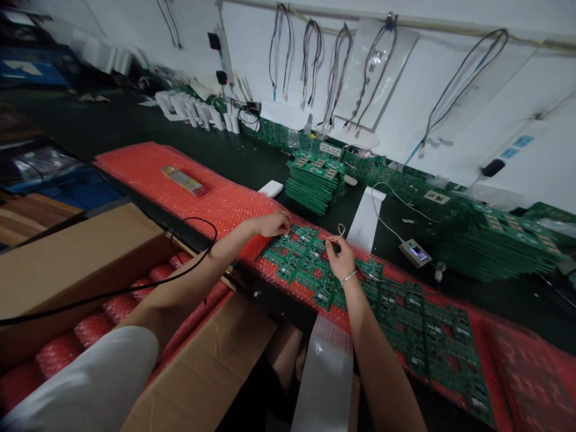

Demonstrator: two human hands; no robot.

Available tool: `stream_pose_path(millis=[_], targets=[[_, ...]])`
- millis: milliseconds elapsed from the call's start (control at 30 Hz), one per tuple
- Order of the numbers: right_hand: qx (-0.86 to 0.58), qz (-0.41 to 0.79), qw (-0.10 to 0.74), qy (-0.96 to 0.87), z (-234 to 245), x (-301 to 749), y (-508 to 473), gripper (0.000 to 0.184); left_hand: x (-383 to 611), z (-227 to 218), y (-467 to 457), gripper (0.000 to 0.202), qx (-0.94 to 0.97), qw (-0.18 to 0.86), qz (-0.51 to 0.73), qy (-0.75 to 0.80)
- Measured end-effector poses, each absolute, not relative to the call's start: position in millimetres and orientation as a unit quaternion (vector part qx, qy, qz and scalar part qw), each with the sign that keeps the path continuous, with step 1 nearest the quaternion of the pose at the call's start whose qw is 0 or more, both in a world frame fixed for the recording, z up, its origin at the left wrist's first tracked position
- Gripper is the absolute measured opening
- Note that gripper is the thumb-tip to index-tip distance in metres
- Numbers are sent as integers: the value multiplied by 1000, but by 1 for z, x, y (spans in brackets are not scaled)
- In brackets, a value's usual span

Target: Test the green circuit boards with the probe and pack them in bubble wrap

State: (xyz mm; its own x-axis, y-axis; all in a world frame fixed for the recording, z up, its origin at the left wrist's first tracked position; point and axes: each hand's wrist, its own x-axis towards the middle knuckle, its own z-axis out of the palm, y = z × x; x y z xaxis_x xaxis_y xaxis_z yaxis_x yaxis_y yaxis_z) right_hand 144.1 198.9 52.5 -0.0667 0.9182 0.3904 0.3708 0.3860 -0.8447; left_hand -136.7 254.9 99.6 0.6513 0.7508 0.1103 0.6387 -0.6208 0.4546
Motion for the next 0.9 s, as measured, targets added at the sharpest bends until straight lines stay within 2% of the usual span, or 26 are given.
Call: stream_pose_path(millis=[133, 333, 500, 667, 800, 900], targets=[[-474, 282, 493, -673, 52, 144, 199, 33, -139, 101, 245, 5, 875, 175, 167, 419], [-474, 283, 496, -671, 54, 143, 199, 34, -143, 93, 196, 29, 847, 93, 247, 461], [-475, 280, 496, -670, 55, 142, 200, 36, -133, 78, 166, 44, 870, 14, 170, 463], [-478, 283, 490, -671, 56, 140, 197, 33, -125, 72, 162, 55, 860, -18, 150, 488], [-524, 279, 472, -652, 75, 140, 216, 22, -127, 71, 165, 51, 856, -39, 166, 488], [-598, 228, 444, -627, 110, 144, 251, 23, -129, 72, 167, 50, 861, -54, 180, 472]])
